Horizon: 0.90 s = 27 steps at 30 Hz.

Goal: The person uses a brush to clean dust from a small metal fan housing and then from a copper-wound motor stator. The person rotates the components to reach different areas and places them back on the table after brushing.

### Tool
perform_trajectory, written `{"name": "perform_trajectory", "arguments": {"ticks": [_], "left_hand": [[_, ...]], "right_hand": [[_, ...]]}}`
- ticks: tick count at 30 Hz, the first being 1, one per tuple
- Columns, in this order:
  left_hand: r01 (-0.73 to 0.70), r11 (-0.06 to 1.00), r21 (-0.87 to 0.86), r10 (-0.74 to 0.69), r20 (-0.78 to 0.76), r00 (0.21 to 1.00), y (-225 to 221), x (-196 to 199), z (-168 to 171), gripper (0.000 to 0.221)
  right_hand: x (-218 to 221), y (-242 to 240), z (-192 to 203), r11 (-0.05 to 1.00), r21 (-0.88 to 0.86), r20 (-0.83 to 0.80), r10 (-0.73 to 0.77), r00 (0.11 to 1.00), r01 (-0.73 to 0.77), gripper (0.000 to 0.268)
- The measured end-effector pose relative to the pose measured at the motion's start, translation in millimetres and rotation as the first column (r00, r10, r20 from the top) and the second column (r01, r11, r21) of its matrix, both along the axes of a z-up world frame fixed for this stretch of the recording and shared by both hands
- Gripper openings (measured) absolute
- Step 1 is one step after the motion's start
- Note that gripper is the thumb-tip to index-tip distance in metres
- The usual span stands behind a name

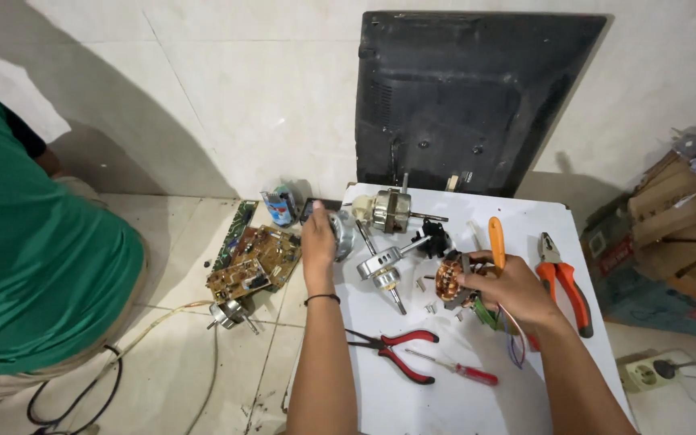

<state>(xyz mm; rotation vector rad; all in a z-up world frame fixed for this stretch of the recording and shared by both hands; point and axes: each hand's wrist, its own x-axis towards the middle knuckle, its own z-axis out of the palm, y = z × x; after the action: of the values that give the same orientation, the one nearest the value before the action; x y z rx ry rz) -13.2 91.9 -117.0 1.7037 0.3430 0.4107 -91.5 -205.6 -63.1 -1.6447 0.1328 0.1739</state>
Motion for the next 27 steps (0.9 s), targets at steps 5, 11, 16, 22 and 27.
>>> {"name": "perform_trajectory", "arguments": {"ticks": [5, 11, 16, 22, 27], "left_hand": [[0.059, 0.977, 0.203, -0.013, -0.222, 0.975, 15, 14, -28, 0.059], [0.153, 0.925, 0.348, -0.07, -0.24, 0.968, 8, 24, -35, 0.05], [0.203, 0.886, 0.417, -0.106, -0.245, 0.964, -15, 13, -13, 0.049], [0.218, 0.856, 0.469, -0.116, -0.238, 0.964, -25, 9, -7, 0.045], [0.204, 0.834, 0.513, -0.091, -0.237, 0.967, -21, 3, -1, 0.042]], "right_hand": [[15, -17, -22, 0.988, 0.155, 0.005, 0.01, 1.0, -0.01, 0.054], [41, -45, -56, 0.967, 0.234, 0.098, 0.078, 0.992, -0.099, 0.054], [47, -49, -65, 0.961, 0.254, 0.136, 0.078, 0.988, -0.11, 0.051], [56, -58, -82, 0.937, 0.343, 0.105, 0.033, 0.994, -0.068, 0.048], [52, -55, -78, 0.93, 0.367, 0.108, -0.012, 0.994, -0.029, 0.047]]}}
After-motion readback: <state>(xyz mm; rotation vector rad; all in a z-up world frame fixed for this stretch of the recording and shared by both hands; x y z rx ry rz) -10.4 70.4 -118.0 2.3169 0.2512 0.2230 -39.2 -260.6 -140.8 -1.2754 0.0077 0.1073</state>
